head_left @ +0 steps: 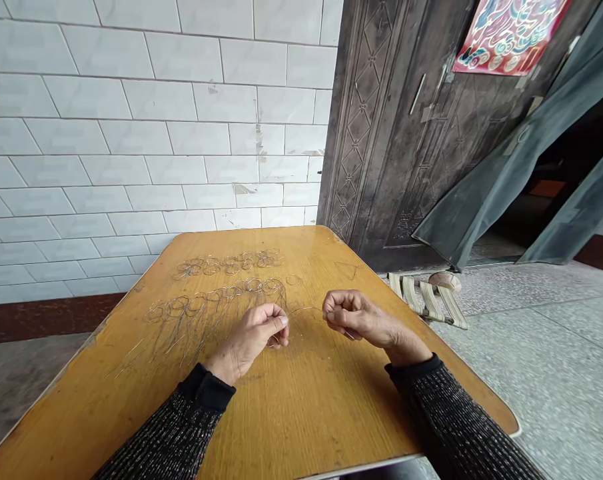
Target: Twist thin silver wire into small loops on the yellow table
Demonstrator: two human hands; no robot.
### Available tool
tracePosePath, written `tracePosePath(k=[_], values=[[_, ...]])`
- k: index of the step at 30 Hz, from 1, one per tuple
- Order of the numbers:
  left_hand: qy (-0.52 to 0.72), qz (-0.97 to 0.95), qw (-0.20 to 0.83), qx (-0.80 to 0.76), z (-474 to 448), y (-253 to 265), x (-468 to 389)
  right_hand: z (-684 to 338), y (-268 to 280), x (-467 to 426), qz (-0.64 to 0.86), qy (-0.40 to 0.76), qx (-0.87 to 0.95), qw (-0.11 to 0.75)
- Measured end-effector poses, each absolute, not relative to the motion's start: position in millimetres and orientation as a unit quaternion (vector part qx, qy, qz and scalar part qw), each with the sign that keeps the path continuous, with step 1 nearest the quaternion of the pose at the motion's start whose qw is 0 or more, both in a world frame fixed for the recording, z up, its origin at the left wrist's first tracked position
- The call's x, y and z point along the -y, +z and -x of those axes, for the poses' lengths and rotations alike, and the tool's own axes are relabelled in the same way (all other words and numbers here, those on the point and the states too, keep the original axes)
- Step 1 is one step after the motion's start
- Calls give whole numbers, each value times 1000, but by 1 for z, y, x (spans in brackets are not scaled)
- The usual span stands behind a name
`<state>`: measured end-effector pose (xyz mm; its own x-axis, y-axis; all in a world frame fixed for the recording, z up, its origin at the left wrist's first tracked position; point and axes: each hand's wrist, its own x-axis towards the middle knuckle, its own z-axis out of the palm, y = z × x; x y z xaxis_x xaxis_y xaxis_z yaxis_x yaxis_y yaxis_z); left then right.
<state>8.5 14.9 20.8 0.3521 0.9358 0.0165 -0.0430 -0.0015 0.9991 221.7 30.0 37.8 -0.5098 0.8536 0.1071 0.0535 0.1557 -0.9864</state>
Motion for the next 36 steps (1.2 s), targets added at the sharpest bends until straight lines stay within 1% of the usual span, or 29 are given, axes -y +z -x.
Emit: tracePosePath(k=[2, 4, 8, 11, 14, 20, 23, 26, 30, 32, 36], values=[[420, -577, 575, -400, -6, 21, -17, -223, 39, -29, 339, 552, 686, 331], [436, -545, 599, -394, -6, 21, -18, -221, 39, -29, 341, 549, 688, 329], [478, -428, 704, -303, -6, 24, -17, -212, 33, -32, 359, 530, 660, 392], [517, -390, 731, -213, -6, 28, -15, -207, 28, -35, 366, 531, 628, 436], [545, -390, 717, -193, -8, 28, -15, -204, 26, -36, 354, 542, 621, 442], [600, -349, 680, -236, -17, 19, -19, -192, 23, -30, 330, 553, 654, 397], [605, -368, 661, -249, -20, 15, -18, -186, 21, -29, 334, 560, 647, 395], [610, -419, 609, -287, -22, 14, -16, -182, 20, -29, 348, 560, 632, 409], [621, -470, 516, -357, -24, 15, -13, -180, 17, -30, 362, 548, 637, 403], [624, -468, 507, -367, -25, 15, -12, -180, 16, -30, 360, 546, 643, 400], [642, -434, 529, -347, -27, 17, -12, -181, 16, -28, 352, 541, 655, 393]])
